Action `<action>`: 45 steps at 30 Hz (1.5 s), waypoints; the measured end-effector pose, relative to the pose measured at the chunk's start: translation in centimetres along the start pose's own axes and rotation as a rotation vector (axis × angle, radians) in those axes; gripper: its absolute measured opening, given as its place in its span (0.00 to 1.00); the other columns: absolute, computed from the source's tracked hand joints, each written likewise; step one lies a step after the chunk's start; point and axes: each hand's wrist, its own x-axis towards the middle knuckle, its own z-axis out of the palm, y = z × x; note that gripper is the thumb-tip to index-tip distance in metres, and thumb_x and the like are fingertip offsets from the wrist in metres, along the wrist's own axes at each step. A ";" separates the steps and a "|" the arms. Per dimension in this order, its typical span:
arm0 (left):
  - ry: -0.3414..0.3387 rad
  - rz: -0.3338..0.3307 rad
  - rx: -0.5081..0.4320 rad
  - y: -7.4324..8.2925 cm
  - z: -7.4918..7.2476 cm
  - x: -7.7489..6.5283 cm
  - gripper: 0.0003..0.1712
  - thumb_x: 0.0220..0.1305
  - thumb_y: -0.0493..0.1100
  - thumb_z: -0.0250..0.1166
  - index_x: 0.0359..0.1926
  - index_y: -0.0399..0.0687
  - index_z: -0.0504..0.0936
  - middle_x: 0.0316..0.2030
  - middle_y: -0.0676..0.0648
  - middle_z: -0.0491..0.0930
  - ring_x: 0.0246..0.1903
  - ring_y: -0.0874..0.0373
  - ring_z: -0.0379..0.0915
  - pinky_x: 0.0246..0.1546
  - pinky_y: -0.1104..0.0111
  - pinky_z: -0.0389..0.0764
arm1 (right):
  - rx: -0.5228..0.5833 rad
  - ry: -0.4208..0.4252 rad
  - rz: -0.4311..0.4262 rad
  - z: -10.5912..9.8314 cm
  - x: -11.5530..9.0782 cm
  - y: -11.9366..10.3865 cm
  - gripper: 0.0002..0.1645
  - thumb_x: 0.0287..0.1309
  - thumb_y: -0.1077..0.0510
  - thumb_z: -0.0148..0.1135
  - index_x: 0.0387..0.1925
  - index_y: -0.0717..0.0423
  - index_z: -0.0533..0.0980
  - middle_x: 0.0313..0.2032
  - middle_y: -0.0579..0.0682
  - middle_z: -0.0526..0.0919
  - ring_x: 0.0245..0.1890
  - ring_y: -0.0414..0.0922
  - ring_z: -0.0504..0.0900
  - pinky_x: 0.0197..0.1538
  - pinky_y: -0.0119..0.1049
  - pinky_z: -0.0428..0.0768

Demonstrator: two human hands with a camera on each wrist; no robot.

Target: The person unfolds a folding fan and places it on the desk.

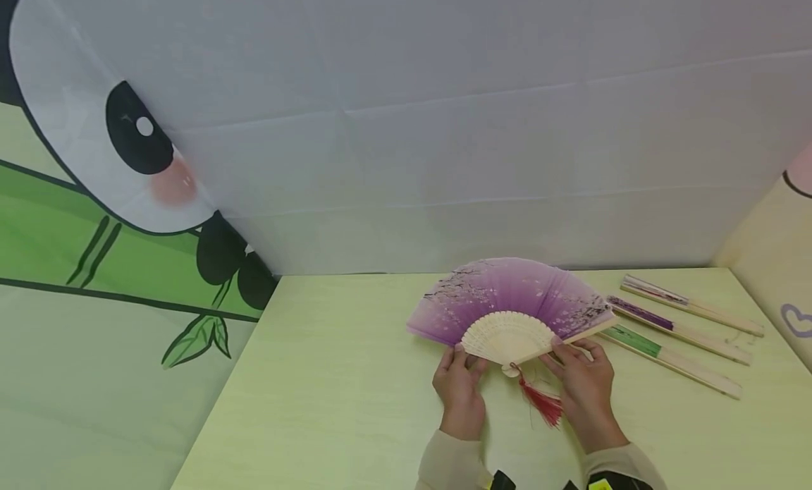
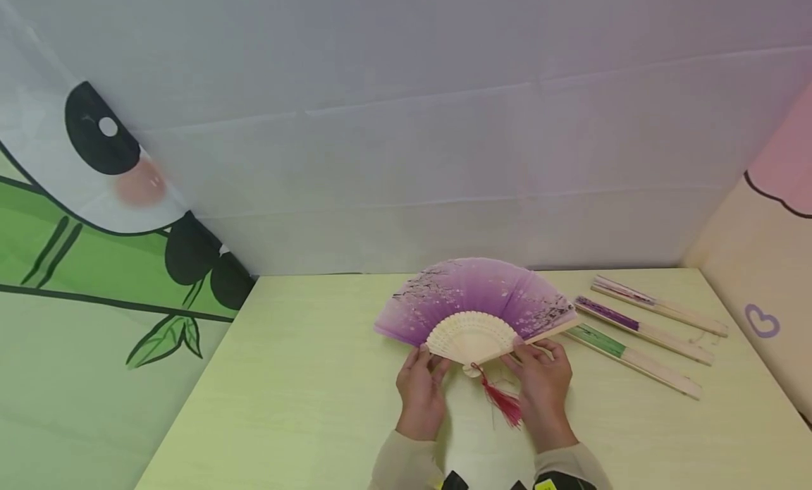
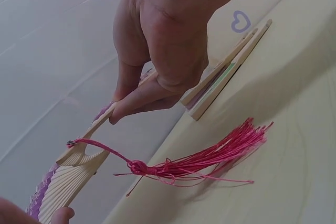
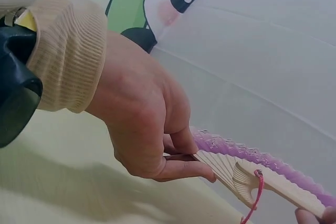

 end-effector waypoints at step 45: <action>0.266 0.077 -0.195 5.3 -4.5 6.7 0.14 0.69 0.38 0.52 0.51 0.33 0.69 0.33 0.45 0.77 0.32 0.59 0.75 0.39 0.66 0.81 | -0.028 -0.131 0.161 11.2 0.1 5.1 0.17 0.57 0.71 0.58 0.45 0.66 0.61 0.38 0.61 0.72 0.35 0.49 0.80 0.41 0.42 0.82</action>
